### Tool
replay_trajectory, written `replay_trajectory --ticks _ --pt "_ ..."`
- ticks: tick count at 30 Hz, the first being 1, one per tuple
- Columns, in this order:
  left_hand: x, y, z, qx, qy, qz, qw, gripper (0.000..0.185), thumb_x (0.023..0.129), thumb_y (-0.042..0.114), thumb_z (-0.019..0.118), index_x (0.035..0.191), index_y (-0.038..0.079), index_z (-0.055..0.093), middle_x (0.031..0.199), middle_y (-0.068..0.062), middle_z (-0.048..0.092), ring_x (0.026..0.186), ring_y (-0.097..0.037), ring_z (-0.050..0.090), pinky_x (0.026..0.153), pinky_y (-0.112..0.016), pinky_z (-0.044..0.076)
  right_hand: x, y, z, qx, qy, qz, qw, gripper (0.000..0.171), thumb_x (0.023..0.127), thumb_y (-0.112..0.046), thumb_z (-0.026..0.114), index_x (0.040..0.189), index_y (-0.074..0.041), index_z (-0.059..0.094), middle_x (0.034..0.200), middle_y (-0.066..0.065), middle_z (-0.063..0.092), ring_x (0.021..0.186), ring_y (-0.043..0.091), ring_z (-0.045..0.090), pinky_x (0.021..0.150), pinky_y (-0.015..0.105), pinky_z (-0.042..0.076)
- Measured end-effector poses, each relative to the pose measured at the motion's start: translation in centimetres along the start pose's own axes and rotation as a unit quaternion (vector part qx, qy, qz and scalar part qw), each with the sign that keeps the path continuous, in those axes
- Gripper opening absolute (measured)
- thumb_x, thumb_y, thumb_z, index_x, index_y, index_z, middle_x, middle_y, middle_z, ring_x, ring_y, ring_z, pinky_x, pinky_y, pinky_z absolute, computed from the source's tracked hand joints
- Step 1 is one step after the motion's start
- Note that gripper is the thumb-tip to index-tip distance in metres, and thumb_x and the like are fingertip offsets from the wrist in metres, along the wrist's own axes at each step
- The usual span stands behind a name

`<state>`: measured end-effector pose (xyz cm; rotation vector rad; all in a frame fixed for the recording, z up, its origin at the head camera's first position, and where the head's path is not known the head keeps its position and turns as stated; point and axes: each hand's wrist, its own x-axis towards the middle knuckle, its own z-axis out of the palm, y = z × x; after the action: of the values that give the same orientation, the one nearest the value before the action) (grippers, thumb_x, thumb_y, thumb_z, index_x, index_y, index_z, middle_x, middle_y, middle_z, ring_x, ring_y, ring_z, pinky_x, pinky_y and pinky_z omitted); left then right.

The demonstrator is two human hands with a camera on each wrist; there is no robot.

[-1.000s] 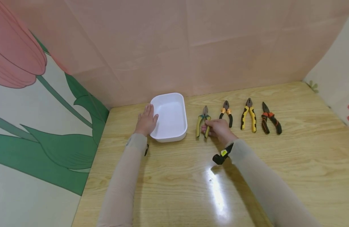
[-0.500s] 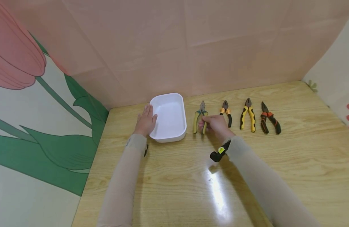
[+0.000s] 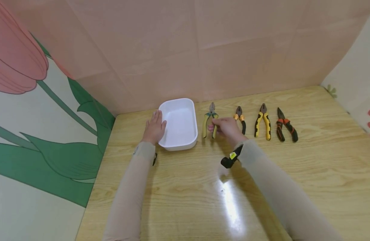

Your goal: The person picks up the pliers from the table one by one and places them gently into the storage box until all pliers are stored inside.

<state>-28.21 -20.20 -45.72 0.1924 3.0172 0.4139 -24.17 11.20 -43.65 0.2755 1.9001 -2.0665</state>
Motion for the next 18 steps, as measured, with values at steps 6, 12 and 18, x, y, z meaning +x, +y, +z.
replay_trajectory --ticks 6,12,18 --pt "0.1 0.0 0.0 0.002 -0.004 -0.003 1.0000 0.065 0.111 0.043 0.020 0.163 0.008 0.004 0.171 -0.007 -0.001 0.156 -0.021 -0.005 0.126 -0.054 0.005 0.2 -0.7 0.8 -0.002 0.007 0.005 1.000 0.040 0.107 -0.018 0.052 0.134 0.012 0.055 0.094 0.006 0.074 0.085 0.013 0.071 0.093 0.034 0.056" --pt "0.2 0.1 0.2 -0.003 -0.006 -0.001 1.0000 0.065 0.111 0.043 0.019 0.163 0.007 0.005 0.170 -0.006 -0.002 0.156 -0.021 -0.005 0.126 -0.055 0.005 0.2 -1.3 1.4 0.005 0.003 0.005 1.000 0.040 0.107 -0.017 0.053 0.134 0.012 0.056 0.095 0.007 0.074 0.083 0.013 0.071 0.099 0.038 0.054" --pt "0.3 -0.2 0.3 -0.004 0.001 -0.002 1.0000 0.064 0.111 0.041 0.021 0.163 0.007 0.006 0.170 -0.006 -0.001 0.156 -0.023 -0.003 0.126 -0.055 0.005 0.0 -2.3 2.0 -0.016 -0.011 -0.005 1.000 0.040 0.107 -0.020 0.052 0.133 0.011 0.057 0.103 0.012 0.072 0.093 0.018 0.070 0.093 0.033 0.055"
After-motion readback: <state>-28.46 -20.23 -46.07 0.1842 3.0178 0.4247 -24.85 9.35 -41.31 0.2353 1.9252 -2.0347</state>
